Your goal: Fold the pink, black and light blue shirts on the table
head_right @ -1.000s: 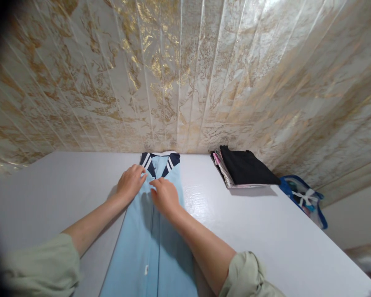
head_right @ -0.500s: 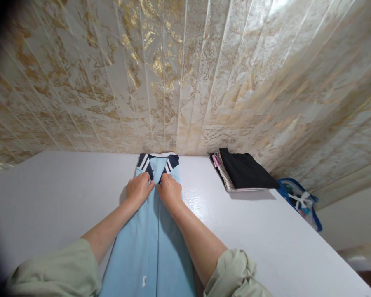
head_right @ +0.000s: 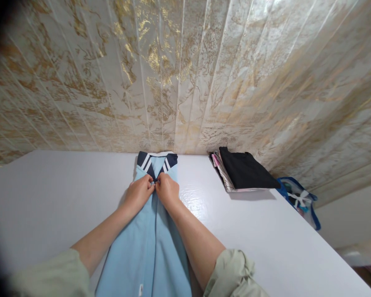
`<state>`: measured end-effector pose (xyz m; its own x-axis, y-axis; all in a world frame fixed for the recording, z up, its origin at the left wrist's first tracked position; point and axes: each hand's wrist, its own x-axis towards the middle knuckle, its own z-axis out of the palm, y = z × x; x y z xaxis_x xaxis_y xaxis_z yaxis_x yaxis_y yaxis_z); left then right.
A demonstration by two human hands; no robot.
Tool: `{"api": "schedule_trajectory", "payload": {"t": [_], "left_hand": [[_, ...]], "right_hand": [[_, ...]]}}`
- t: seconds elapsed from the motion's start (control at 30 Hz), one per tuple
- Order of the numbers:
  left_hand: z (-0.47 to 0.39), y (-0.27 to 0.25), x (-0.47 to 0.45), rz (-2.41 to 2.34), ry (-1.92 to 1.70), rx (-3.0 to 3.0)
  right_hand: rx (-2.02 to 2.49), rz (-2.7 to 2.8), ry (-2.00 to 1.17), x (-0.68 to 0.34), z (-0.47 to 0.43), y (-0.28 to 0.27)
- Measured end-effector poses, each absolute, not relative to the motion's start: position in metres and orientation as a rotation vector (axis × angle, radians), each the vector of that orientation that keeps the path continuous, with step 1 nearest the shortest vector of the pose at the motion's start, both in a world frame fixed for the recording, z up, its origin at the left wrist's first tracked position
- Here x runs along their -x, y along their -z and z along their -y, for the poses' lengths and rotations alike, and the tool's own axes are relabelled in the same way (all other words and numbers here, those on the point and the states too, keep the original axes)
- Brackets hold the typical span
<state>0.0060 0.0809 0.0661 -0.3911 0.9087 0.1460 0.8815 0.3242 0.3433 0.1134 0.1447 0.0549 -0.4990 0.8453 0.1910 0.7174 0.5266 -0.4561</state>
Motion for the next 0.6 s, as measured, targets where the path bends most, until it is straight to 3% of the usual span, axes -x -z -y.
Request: {"api": "schedule_trajectory", "payload": {"t": [0.37,0.6], "left_hand": [[-0.0804,-0.063,-0.01,-2.527,-0.488,-1.728],[-0.0815,-0.0587,-0.0024,-2.489,-0.722,-1.595]], "right_hand": [[1.283,2.46,-0.42,-0.1146,-0.1421,-0.0509],[1.238,2.363,-0.427,-0.116,-0.1436,-0.0504]]}}
